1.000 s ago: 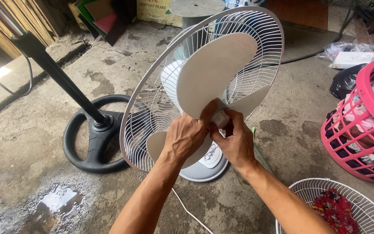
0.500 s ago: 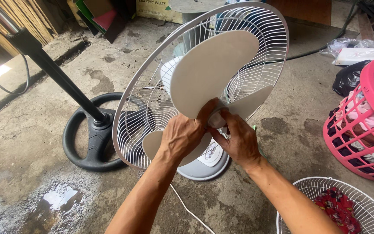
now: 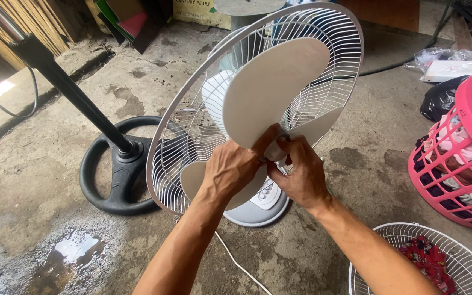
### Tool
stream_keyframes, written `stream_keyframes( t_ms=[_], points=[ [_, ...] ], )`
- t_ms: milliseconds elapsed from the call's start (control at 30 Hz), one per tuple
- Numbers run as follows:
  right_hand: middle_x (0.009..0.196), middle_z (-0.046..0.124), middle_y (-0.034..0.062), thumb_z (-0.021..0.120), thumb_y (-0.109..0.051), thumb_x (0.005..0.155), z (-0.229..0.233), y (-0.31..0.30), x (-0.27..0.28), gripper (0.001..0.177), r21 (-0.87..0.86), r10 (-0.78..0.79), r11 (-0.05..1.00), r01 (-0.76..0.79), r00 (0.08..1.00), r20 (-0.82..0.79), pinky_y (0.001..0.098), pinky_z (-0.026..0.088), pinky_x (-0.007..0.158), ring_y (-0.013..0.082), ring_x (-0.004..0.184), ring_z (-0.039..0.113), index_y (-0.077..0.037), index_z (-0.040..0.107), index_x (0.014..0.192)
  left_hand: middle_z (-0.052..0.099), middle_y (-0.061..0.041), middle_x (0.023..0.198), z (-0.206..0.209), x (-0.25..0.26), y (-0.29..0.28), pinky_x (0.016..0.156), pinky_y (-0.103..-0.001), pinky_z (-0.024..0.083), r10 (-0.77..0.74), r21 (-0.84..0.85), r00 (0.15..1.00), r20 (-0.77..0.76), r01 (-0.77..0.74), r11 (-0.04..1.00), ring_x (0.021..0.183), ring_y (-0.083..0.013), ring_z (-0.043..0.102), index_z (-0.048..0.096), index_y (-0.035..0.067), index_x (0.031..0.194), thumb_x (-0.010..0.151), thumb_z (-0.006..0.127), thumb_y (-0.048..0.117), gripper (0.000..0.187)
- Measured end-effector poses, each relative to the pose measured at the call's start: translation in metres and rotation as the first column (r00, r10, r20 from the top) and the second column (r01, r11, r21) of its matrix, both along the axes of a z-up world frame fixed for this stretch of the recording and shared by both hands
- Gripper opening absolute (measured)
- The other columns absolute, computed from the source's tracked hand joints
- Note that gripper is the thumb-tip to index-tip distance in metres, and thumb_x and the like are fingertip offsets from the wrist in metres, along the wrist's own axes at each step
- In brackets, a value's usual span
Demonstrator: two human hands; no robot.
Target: The person assembles a standing fan by attaching the front cage, inserting the fan blades, securing them with a nut, and then attaching the rear cage. The person also wipes the fan blades and cages with a cloth during the process.
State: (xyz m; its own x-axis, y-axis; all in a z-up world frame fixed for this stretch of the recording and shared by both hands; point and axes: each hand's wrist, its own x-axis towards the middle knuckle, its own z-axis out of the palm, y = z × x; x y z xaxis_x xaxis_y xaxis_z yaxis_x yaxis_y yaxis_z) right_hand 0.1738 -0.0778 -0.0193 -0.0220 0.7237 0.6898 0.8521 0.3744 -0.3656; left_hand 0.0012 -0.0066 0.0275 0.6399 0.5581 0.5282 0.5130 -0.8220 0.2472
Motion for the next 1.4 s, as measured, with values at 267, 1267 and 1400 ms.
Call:
stream_keyframes(
  t_ms=[267, 1267, 1400],
  points=[
    [0.099, 0.058, 0.0139, 0.085, -0.009, 0.072, 0.020, 0.001, -0.003, 0.058, 0.170, -0.044, 0.985, -0.002, 0.962, 0.268, 0.0379, 0.060, 0.075, 0.0292, 0.089, 0.064, -0.003, 0.049, 0.117, 0.072, -0.013, 0.105, 0.003, -0.002, 0.002, 0.050, -0.031, 0.058, -0.033, 0.025, 0.997, 0.066, 0.032, 0.999, 0.069, -0.0244, 0.071, 0.056, 0.023, 0.140, 0.089, 0.072, 0.010, 0.055],
    [0.124, 0.057, 0.0194, 0.071, -0.028, 0.096, 0.025, -0.030, 0.007, 0.059, 0.006, 0.021, 1.000, -0.021, 0.999, 0.039, 0.0444, 0.051, 0.097, 0.0317, 0.113, 0.058, -0.002, 0.046, 0.143, 0.066, -0.010, 0.083, 0.045, 0.016, -0.097, 0.049, -0.031, 0.051, 0.347, 0.155, 0.700, -0.624, -0.325, 0.933, 0.066, -0.0172, 0.062, 0.039, 0.005, 0.155, 0.098, 0.061, 0.010, 0.061],
    [0.122, 0.059, 0.0213, 0.067, -0.029, 0.095, 0.008, -0.043, 0.020, 0.054, -0.115, 0.001, 0.993, -0.030, 0.970, -0.245, 0.0384, 0.059, 0.083, 0.0306, 0.107, 0.064, 0.000, 0.049, 0.137, 0.067, -0.007, 0.085, 0.036, 0.040, -0.116, 0.056, -0.031, 0.049, 0.277, 0.274, 0.783, -0.557, -0.142, 0.951, 0.072, -0.0163, 0.060, 0.063, 0.003, 0.124, 0.090, 0.068, 0.019, 0.038]
  ],
)
